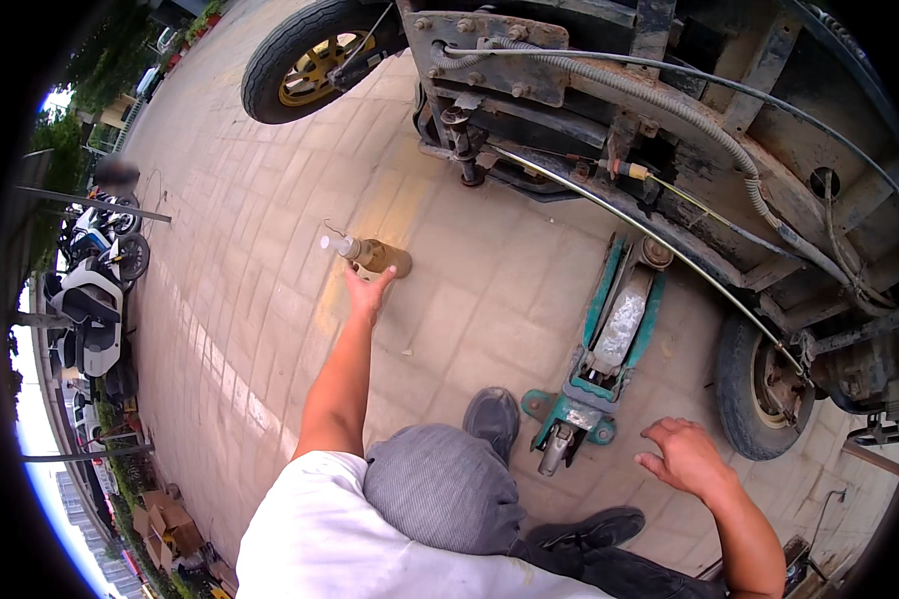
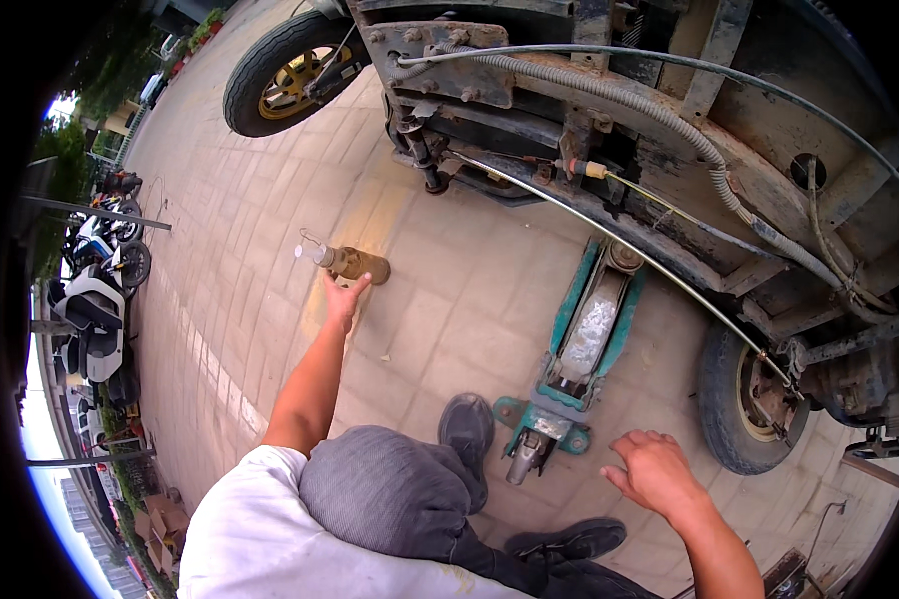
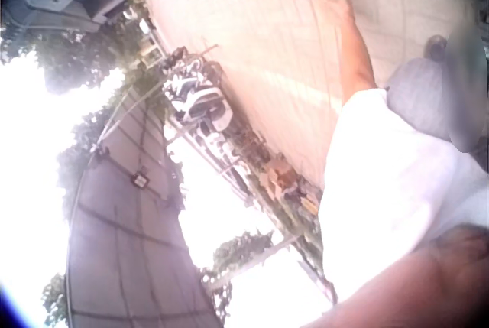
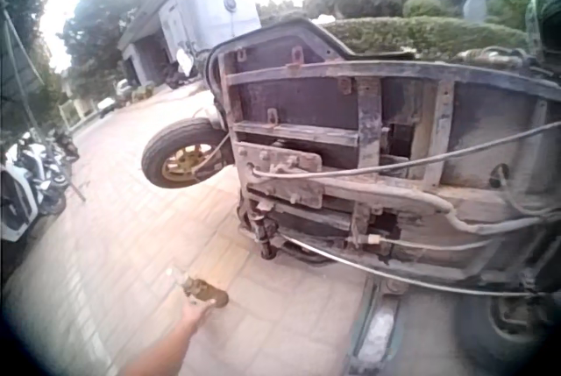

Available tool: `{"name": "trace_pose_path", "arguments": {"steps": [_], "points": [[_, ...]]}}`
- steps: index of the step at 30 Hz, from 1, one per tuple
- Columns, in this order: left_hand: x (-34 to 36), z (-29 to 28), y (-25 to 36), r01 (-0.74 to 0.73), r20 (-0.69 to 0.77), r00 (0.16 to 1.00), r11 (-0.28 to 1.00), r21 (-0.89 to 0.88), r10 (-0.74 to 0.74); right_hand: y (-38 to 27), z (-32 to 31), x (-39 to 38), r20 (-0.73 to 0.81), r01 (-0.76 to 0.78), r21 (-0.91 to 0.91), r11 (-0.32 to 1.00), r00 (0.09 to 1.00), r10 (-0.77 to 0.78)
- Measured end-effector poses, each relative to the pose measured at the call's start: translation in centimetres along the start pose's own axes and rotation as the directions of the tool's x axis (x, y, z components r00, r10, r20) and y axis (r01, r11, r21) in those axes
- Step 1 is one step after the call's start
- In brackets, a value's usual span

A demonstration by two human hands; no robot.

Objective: The person works on the underside of a three-wheeled vehicle, using a wrench to tighten bolts on the rear wheel hub. They also use a hydraulic jack to lift the vehicle and a bottle to apply fluid to the wheel assembly.

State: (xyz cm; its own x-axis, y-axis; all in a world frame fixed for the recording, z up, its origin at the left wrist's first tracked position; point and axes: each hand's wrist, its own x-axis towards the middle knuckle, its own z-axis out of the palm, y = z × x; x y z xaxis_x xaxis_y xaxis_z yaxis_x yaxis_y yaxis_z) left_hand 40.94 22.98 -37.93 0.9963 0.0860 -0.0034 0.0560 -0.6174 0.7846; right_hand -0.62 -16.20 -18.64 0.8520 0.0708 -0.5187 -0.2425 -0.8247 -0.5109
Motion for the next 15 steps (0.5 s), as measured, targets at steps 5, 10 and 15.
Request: {"name": "trace_pose_path", "arguments": {"steps": [5,10,15], "points": [[0.2,1.3,2.7,0.072,0.165,0.986,0.948,-0.309,-0.022,0.4,-0.5,-2.6,-0.061,-0.058,-0.008,0.998,0.996,0.057],[-2.7,2.0,9.8,-0.007,0.192,0.979,0.952,-0.305,0.069,-0.7,-3.8,-5.8,-0.109,-0.123,-0.053,0.991,0.987,0.117],[-7.6,-3.5,23.7,-0.205,0.395,0.88,0.96,-0.189,0.265,-4.0,-8.5,-9.3,-0.296,0.023,0.068,0.997,0.955,-0.002]]}}
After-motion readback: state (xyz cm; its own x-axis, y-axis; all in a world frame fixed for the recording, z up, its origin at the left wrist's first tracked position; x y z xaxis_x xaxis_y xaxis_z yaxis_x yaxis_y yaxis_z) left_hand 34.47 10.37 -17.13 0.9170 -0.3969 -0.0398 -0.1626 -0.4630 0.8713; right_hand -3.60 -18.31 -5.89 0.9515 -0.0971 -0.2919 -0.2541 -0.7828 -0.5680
